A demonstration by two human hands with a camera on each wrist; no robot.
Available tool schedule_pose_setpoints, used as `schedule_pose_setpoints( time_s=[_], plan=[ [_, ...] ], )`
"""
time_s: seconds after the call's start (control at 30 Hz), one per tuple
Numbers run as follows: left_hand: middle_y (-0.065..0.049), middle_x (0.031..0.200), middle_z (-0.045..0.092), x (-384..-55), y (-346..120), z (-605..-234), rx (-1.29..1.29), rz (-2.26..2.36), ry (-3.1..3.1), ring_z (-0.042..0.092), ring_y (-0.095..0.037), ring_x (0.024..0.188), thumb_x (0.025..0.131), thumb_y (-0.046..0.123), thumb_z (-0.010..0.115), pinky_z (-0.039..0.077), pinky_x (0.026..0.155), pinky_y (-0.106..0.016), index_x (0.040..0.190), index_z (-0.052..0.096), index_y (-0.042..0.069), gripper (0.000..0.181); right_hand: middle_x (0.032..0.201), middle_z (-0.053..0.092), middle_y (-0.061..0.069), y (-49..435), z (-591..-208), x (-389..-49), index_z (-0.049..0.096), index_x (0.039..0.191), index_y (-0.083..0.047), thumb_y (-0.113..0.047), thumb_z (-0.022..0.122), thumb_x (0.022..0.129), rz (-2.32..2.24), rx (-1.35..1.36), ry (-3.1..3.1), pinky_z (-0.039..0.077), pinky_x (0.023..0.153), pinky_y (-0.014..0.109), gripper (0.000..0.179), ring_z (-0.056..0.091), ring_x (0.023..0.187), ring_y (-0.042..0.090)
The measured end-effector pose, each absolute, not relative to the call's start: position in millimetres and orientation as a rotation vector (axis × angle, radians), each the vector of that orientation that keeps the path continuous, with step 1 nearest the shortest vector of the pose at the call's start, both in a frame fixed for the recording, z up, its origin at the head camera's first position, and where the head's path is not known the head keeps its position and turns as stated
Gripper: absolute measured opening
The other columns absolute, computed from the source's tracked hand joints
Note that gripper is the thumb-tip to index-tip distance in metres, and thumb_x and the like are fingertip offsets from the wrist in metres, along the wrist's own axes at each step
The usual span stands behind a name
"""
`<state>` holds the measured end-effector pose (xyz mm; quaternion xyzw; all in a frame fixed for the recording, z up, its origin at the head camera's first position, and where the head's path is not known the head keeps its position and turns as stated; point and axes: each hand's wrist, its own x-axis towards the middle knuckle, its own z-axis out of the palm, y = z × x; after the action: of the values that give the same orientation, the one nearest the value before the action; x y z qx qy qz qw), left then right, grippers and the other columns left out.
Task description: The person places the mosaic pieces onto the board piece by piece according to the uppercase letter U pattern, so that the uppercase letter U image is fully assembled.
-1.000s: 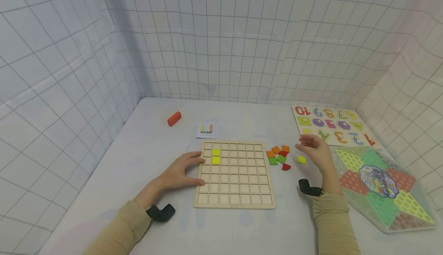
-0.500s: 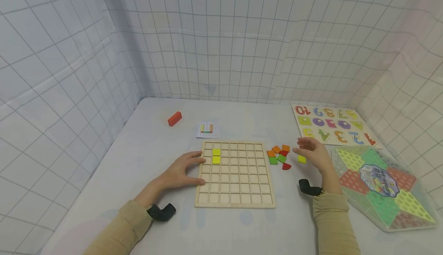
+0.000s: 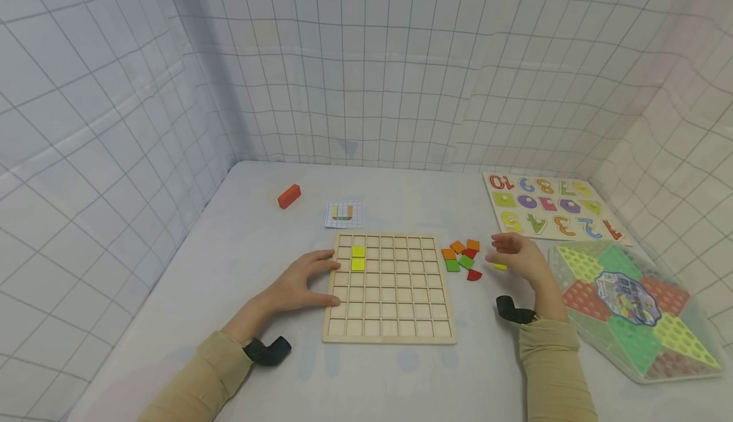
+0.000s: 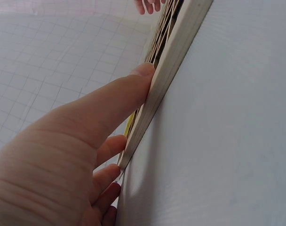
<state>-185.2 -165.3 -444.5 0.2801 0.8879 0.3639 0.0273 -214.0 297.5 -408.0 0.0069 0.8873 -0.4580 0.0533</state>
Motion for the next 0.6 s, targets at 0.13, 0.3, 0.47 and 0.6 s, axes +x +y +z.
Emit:
schedule_pose_setpoints(
  time_s=[0.13,0.3,0.47,0.6],
  plan=[
    [-0.009,0.147,0.036,-184.9,-165.4,-443.8,0.869,1.128,2.740,0.028,-0.033,0.135,0.073,0.050,0.076,0.024,0.106,-0.054,0.126,0.059,0.016,0.065,0.129,0.050,0.025,298.1,-407.2,-213.8,0.048,0.129,0.004,-0.019,0.072,0.082,-1.366,0.033,2.680,0.037,0.098,0.052,0.058,0.045,0.119,0.039],
    [-0.009,0.146,0.036,-184.6,-165.3,-443.1,0.871,1.126,2.740,0.029,-0.033,0.135,0.073,0.050,0.076,0.025,0.106,-0.054,0.126,0.059,0.015,0.065,0.129,0.050,0.025,298.5,-408.4,-214.0,0.048,0.129,0.003,-0.017,0.073,0.082,-1.350,0.040,2.659,0.036,0.099,0.053,0.056,0.045,0.119,0.039],
    [-0.008,0.146,0.036,-184.7,-165.1,-442.9,0.864,1.130,2.739,0.029,-0.032,0.135,0.072,0.050,0.076,0.025,0.106,-0.054,0.125,0.059,0.016,0.066,0.129,0.050,0.025,298.2,-409.3,-213.5,0.049,0.128,0.003,-0.016,0.072,0.082,-1.326,0.025,2.653,0.034,0.100,0.054,0.055,0.044,0.120,0.039],
    [-0.008,0.147,0.036,-184.7,-164.9,-442.6,0.865,1.127,2.741,0.029,-0.032,0.135,0.072,0.050,0.076,0.025,0.106,-0.054,0.125,0.059,0.015,0.066,0.129,0.050,0.025,297.5,-409.9,-213.4,0.050,0.127,0.004,-0.012,0.072,0.081,-1.315,0.006,2.644,0.034,0.100,0.053,0.054,0.044,0.120,0.039]
  ],
)
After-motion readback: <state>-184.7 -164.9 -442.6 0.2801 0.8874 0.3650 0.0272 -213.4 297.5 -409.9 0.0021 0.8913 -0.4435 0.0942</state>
